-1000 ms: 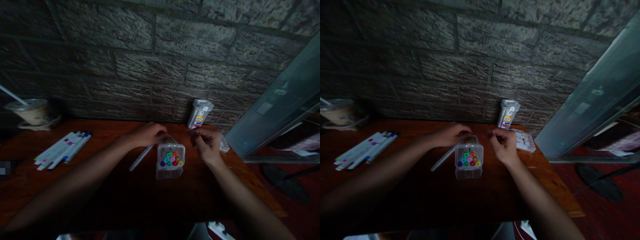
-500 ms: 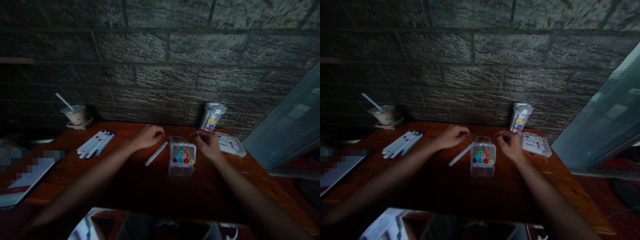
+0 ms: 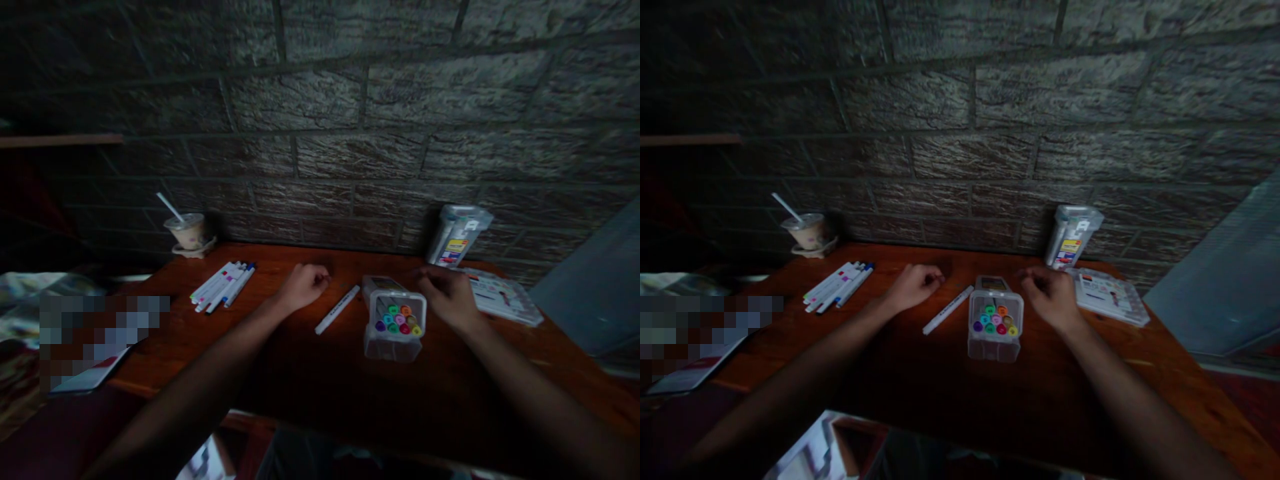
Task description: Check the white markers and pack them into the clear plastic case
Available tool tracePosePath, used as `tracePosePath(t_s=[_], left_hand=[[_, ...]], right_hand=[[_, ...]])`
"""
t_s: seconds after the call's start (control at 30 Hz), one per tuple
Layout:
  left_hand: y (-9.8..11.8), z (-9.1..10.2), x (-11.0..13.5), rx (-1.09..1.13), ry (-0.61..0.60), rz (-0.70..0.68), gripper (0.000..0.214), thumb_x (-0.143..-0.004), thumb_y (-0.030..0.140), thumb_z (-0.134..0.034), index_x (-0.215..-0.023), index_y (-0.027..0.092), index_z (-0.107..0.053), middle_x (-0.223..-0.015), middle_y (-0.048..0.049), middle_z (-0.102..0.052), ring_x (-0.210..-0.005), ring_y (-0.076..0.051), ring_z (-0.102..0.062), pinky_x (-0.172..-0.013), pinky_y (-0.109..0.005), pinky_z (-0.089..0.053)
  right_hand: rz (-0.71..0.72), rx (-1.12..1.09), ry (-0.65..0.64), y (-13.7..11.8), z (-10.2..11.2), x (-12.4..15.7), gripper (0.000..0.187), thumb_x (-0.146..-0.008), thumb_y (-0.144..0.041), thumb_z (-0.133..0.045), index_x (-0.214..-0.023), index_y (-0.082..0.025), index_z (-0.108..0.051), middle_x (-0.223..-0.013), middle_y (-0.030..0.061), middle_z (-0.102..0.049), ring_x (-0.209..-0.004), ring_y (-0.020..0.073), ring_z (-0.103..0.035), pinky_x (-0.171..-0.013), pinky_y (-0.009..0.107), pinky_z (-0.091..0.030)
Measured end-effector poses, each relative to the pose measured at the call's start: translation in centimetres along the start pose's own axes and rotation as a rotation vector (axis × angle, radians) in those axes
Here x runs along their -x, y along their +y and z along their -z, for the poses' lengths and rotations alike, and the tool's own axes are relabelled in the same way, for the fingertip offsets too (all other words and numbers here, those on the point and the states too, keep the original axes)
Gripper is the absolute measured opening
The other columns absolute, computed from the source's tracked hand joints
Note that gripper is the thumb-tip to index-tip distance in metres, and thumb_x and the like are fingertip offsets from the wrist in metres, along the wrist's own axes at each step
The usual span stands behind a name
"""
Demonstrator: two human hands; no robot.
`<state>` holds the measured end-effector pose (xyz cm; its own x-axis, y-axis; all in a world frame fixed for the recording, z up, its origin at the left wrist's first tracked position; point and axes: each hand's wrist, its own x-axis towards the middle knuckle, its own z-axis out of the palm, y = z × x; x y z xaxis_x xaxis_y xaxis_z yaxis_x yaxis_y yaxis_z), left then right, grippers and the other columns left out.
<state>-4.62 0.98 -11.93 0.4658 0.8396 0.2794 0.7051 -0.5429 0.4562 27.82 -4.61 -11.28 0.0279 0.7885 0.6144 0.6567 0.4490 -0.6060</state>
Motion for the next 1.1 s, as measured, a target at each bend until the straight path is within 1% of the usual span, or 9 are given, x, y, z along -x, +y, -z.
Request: tracePosePath(t_s=[0.13, 0.23, 0.37, 0.43, 0.53, 0.7, 0.83, 1.0, 1.1], left_hand=[[0.8, -0.3, 0.5, 0.028, -0.065, -0.043, 0.026, -0.096, 0.034, -0.059, -0.085, 0.017, -0.076, -0.080, -0.0042, -0.076, -0.072, -0.017, -0.068, -0.066, -0.026, -0.043], [2.0, -0.3, 1.0, 0.033, -0.155, -0.065, 0.029, -0.090, 0.047, -0.069, -0.089, 0.020, -0.077, -0.081, -0.0028, -0.077, -0.071, -0.017, -0.068, -0.060, -0.026, -0.040], [3.3, -0.4, 1.5, -0.029, -0.252, -0.057, 0.016, -0.083, 0.036, -0.075, -0.085, 0.021, -0.074, -0.079, -0.0021, -0.075, -0.069, -0.017, -0.066, -0.059, -0.026, -0.038], [3.4, -0.5, 1.6, -0.046, -0.235, -0.041, 0.008, -0.083, 0.028, -0.071, -0.084, 0.021, -0.073, -0.079, -0.0030, -0.074, -0.069, -0.018, -0.066, -0.061, -0.027, -0.038], [3.0, -0.4, 1.3, -0.063, -0.159, 0.012, 0.009, -0.087, 0.024, -0.065, -0.092, 0.020, -0.072, -0.081, -0.0050, -0.074, -0.072, -0.020, -0.067, -0.063, -0.029, -0.039], [2.3, 0.1, 0.8, 0.074, 0.026, 0.009, 0.021, -0.104, 0.032, -0.048, -0.108, 0.019, -0.064, -0.081, -0.0010, -0.070, -0.069, -0.015, -0.064, -0.064, -0.025, -0.043], [3.6, 0.2, 0.3, 0.306, 0.174, -0.102, 0.026, -0.102, 0.041, -0.059, -0.115, 0.021, -0.069, -0.086, 0.0004, -0.071, -0.076, -0.015, -0.065, -0.068, -0.024, -0.046], [7.6, 1.0, -1.1, 0.416, 0.091, -0.240, 0.025, -0.098, 0.036, -0.066, -0.117, 0.021, -0.074, -0.110, -0.0046, -0.079, -0.098, -0.020, -0.072, -0.086, -0.029, -0.053], [9.4, 1.4, -1.6, 0.442, 0.035, -0.295, 0.025, -0.098, 0.031, -0.065, -0.119, 0.021, -0.075, -0.117, -0.0065, -0.079, -0.103, -0.021, -0.074, -0.091, -0.032, -0.056]], right_hand=[[0.022, 0.003, -0.016, 0.1, 0.1, 0.0, 0.030, -0.086, -0.035, -0.058, -0.078, -0.017, -0.080, -0.065, 0.0071, -0.076, -0.053, 0.0202, -0.067, -0.051, 0.030, -0.048], [0.045, 0.009, -0.028, 0.1, 0.1, 0.0, 0.030, -0.088, -0.034, -0.058, -0.080, -0.016, -0.080, -0.065, 0.0065, -0.076, -0.052, 0.0193, -0.066, -0.051, 0.029, -0.047], [0.054, 0.010, -0.040, -0.2, 0.1, 0.0, 0.032, -0.089, -0.035, -0.057, -0.075, -0.016, -0.078, -0.062, 0.0060, -0.075, -0.050, 0.0180, -0.063, -0.049, 0.028, -0.044], [0.051, -0.005, -0.044, -0.3, 0.1, 0.0, 0.031, -0.088, -0.035, -0.057, -0.075, -0.016, -0.078, -0.062, 0.0054, -0.074, -0.048, 0.0172, -0.062, -0.048, 0.028, -0.043], [0.044, -0.032, -0.046, -0.5, 0.1, -0.1, 0.028, -0.087, -0.033, -0.058, -0.077, -0.016, -0.079, -0.061, 0.0043, -0.073, -0.048, 0.0168, -0.061, -0.048, 0.028, -0.044], [-0.045, -0.172, -0.019, -0.7, 0.1, -0.3, 0.027, -0.087, -0.038, -0.062, -0.081, -0.016, -0.077, -0.061, 0.0032, -0.071, -0.053, 0.0180, -0.064, -0.051, 0.028, -0.047], [-0.121, -0.347, -0.020, -1.7, 0.3, -0.5, 0.037, -0.091, -0.050, -0.065, -0.091, -0.015, -0.077, -0.063, 0.0021, -0.069, -0.056, 0.0160, -0.062, -0.051, 0.026, -0.044], [-0.143, -0.571, -0.102, -3.4, 0.9, -0.6, 0.050, -0.089, -0.052, -0.074, -0.125, -0.017, -0.072, -0.074, 0.0019, -0.073, -0.058, 0.0124, -0.059, -0.051, 0.024, -0.042], [-0.117, -0.655, -0.133, -3.7, 1.1, -0.6, 0.046, -0.085, -0.046, -0.080, -0.123, -0.021, -0.074, -0.076, 0.0008, -0.075, -0.056, 0.0104, -0.057, -0.049, 0.022, -0.041]])
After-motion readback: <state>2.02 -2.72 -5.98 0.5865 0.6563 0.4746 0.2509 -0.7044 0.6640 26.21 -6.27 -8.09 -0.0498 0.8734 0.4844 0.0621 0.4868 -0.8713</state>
